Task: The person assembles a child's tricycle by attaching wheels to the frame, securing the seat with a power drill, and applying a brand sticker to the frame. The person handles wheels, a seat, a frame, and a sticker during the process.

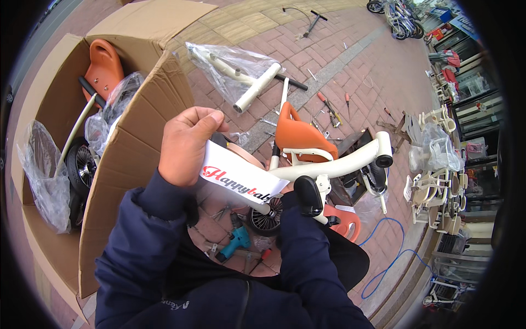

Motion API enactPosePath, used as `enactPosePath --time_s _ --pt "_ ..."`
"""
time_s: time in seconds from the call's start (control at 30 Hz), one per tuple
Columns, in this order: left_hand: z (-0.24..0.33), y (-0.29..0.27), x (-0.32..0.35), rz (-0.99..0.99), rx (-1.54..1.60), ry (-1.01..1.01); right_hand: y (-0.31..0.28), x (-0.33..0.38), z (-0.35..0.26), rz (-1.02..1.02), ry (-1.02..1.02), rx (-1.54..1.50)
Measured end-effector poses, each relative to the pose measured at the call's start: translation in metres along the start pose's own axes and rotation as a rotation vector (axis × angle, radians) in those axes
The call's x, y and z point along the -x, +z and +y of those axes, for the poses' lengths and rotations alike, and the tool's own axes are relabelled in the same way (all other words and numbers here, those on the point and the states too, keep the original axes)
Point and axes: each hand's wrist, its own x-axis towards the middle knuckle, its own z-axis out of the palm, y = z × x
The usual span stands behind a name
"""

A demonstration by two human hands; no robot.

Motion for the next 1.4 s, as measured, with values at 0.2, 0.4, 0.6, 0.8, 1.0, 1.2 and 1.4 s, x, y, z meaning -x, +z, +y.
enactPosePath --time_s 0.2,0.4,0.6,0.8,1.0,1.2,1.4 --pt "-0.004 0.007 -0.001 -0.034 -0.085 -0.008 0.026 0.033 0.009 0.3 -0.305 0.169" --pt "-0.002 0.006 -0.004 -0.048 -0.107 0.043 0.068 0.093 -0.053 0.739 -0.24 0.228" --pt "0.0 0.008 0.0 -0.047 -0.123 0.012 0.202 0.123 -0.098 0.457 -0.286 0.927" --pt "-0.006 0.025 0.01 -0.113 -0.172 0.002 0.303 0.134 -0.042 0.051 -0.176 1.12" --pt "-0.004 0.02 0.012 -0.319 0.058 -0.175 0.295 0.121 -0.064 0.174 -0.256 1.011" --pt "-0.003 0.022 0.01 -0.499 -0.019 -0.343 0.275 0.129 -0.086 0.23 -0.415 1.183" --pt "-0.007 0.033 0.017 -0.553 -0.004 -0.344 0.283 0.135 -0.075 0.328 -0.957 1.907"
